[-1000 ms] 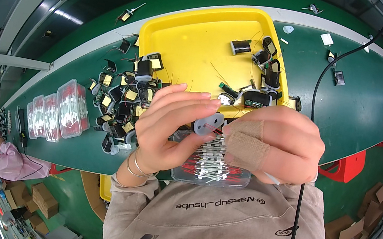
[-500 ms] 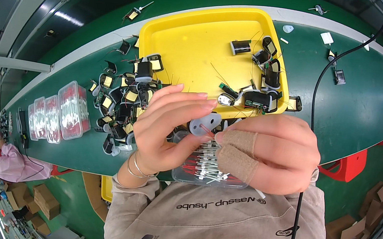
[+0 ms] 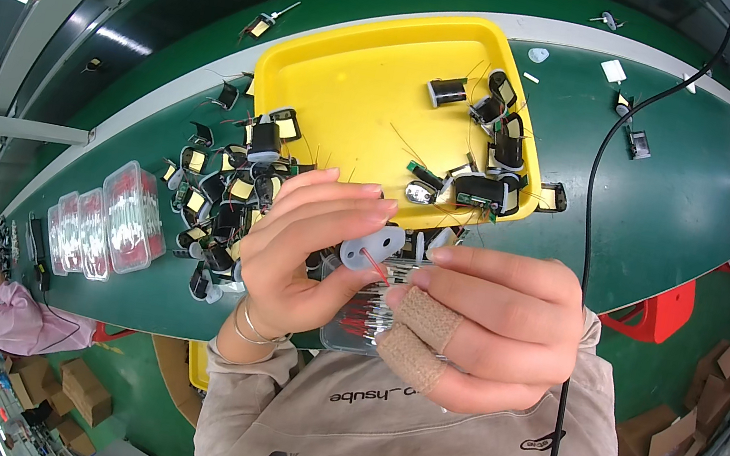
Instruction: The person assembles components by inserting small metal pins into plastic housings and securing them by hand and with a small metal tool.
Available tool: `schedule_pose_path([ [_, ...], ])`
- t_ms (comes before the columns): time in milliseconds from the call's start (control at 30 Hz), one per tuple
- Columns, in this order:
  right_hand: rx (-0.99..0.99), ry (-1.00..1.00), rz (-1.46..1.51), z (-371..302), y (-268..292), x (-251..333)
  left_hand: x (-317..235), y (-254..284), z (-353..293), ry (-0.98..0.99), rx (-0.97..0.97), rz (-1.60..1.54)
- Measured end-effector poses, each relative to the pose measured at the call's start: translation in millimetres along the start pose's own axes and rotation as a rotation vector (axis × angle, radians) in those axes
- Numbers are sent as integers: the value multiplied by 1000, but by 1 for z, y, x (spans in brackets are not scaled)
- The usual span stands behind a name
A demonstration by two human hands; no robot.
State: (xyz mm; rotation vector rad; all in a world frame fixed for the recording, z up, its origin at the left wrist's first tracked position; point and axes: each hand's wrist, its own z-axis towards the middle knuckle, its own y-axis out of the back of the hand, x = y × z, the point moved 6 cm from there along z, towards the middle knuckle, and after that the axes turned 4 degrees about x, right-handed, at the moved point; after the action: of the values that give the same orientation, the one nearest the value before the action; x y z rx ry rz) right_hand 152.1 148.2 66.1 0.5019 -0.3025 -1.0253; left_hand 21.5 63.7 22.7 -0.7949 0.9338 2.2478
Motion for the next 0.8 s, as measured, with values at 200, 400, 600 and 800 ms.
schedule_pose_path([
  [200,7,-33,23,2,2,-2,0,1,-1,-10,-11,1],
  [400,-55,-23,155,-2,-6,-14,2,2,-3,-8,-7,8],
  [600,-47,-349,439,-13,-18,-41,-4,-6,-1,-48,80,79],
  [800,158,-636,481,-12,-11,-62,4,5,-1,-4,6,30],
])
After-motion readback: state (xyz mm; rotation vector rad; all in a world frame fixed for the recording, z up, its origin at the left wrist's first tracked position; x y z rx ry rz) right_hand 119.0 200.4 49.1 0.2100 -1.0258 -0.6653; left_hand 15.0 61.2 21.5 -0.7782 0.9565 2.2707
